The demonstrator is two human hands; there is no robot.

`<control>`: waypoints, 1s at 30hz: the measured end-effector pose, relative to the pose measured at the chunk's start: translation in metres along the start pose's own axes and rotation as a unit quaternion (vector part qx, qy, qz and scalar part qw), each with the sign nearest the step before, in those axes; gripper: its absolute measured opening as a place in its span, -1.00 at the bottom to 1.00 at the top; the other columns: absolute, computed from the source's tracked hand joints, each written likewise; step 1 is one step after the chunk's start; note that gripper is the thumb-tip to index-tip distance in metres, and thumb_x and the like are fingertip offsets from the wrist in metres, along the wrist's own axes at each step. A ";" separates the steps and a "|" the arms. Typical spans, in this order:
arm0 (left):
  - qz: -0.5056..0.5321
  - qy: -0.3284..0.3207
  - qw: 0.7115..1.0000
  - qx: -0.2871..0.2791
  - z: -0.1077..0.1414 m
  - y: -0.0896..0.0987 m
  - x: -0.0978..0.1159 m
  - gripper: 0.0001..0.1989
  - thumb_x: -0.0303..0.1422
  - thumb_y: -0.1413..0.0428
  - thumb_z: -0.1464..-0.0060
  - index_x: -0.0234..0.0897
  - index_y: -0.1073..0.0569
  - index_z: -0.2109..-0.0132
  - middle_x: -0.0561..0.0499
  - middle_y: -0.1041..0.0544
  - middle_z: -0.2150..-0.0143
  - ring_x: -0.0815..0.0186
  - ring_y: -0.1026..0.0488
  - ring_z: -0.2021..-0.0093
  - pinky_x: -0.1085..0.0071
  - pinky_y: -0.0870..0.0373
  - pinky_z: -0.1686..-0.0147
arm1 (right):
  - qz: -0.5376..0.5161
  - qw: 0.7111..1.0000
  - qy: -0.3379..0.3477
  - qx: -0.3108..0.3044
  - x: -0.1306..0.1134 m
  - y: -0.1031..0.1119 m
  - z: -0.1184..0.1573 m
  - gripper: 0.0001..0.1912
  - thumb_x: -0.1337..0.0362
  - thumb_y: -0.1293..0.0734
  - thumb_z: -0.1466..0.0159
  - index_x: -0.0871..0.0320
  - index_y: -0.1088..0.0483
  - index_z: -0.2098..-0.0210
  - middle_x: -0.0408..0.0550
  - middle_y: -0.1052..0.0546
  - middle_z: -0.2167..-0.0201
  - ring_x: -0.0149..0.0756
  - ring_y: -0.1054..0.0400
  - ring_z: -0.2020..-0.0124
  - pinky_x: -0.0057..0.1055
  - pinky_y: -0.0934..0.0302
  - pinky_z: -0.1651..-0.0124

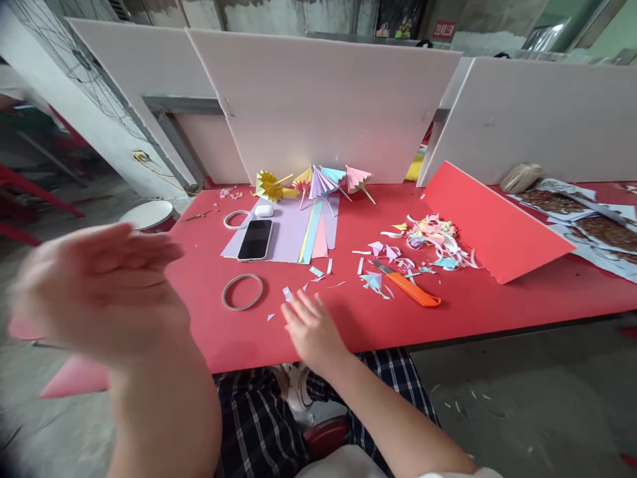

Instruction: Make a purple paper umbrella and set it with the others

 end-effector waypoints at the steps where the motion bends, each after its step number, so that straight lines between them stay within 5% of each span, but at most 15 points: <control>1: -0.006 -0.028 0.999 0.027 -0.007 -0.002 -0.003 -0.54 -0.09 0.32 -0.17 -0.10 -0.38 0.04 0.05 -0.51 0.13 0.26 -0.47 0.13 0.29 -0.40 0.18 | -0.009 0.999 0.023 -0.029 -0.019 -0.012 -0.007 -0.57 0.29 -0.05 -0.32 0.18 -0.19 -0.15 0.01 -0.22 -0.18 -0.17 0.07 -0.26 -0.07 0.09 -0.25; 3: -0.031 -0.063 0.997 0.035 -0.018 -0.011 -0.016 -0.64 -0.15 0.14 -0.14 -0.22 -0.45 0.17 0.00 -0.54 0.26 0.27 -0.49 0.25 0.34 -0.40 0.23 | -0.016 0.997 0.040 -0.072 -0.043 -0.030 -0.017 -0.55 0.26 -0.06 -0.32 0.25 -0.15 -0.17 0.06 -0.21 -0.18 -0.14 0.06 -0.26 -0.03 0.09 -0.24; 7: -0.202 -0.054 0.975 -0.071 -0.024 -0.034 -0.058 -0.73 -0.23 0.05 -0.08 -0.23 -0.51 0.30 0.02 -0.55 0.39 0.27 -0.48 0.35 0.41 -0.31 0.34 | -0.028 0.990 0.047 -0.133 -0.056 -0.046 -0.018 -0.46 0.08 -0.09 -0.30 0.28 -0.15 -0.16 0.13 -0.21 -0.17 -0.11 0.01 -0.23 0.09 0.15 -0.23; 14: -0.365 -0.053 0.903 -0.219 -0.010 -0.038 -0.099 -0.65 -0.15 0.15 -0.14 -0.16 -0.48 0.34 0.04 -0.47 0.50 0.30 -0.37 0.48 0.46 -0.12 0.52 | 0.011 0.996 -0.056 -0.070 0.001 -0.014 0.001 -0.49 0.07 -0.06 -0.31 0.22 -0.17 -0.15 0.07 -0.23 -0.17 -0.06 0.09 -0.26 0.27 0.40 -0.20; 19: -0.358 -0.086 0.881 -0.298 0.003 -0.053 -0.116 -0.69 -0.22 0.12 -0.14 -0.20 -0.46 0.37 0.00 -0.49 0.33 0.23 -0.39 0.27 0.42 -0.23 0.36 | 0.045 0.996 -0.082 -0.013 0.026 0.011 0.006 -0.55 0.23 -0.03 -0.34 0.21 -0.13 -0.18 0.01 -0.19 -0.20 -0.14 0.12 -0.28 0.00 0.12 -0.23; 26: -0.346 -0.127 0.869 -0.330 0.011 -0.068 -0.123 -0.76 -0.29 0.06 -0.11 -0.20 -0.49 0.25 -0.08 -0.44 0.22 0.20 -0.36 0.19 0.29 -0.26 0.16 | 0.009 0.994 0.021 -0.106 -0.015 -0.026 -0.022 -0.51 0.09 0.00 -0.33 0.09 -0.09 -0.20 -0.04 -0.11 -0.24 -0.10 0.17 -0.29 0.18 0.27 -0.22; 30: -0.345 -0.140 0.864 -0.339 0.012 -0.068 -0.124 -0.74 -0.29 0.10 -0.14 -0.21 -0.47 0.27 -0.06 -0.42 0.26 0.23 -0.36 0.22 0.31 -0.28 0.18 | 0.004 0.992 0.036 -0.118 -0.009 -0.033 -0.034 -0.53 0.13 0.05 -0.35 0.11 -0.12 -0.17 -0.06 -0.16 -0.22 -0.12 0.17 -0.29 0.23 0.27 -0.20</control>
Point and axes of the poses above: each hand's wrist, its own z-axis away from the middle knuckle, its own y-axis out of the back of the hand, x = y × z, the point moved 7 cm from there along -z, towards the middle knuckle
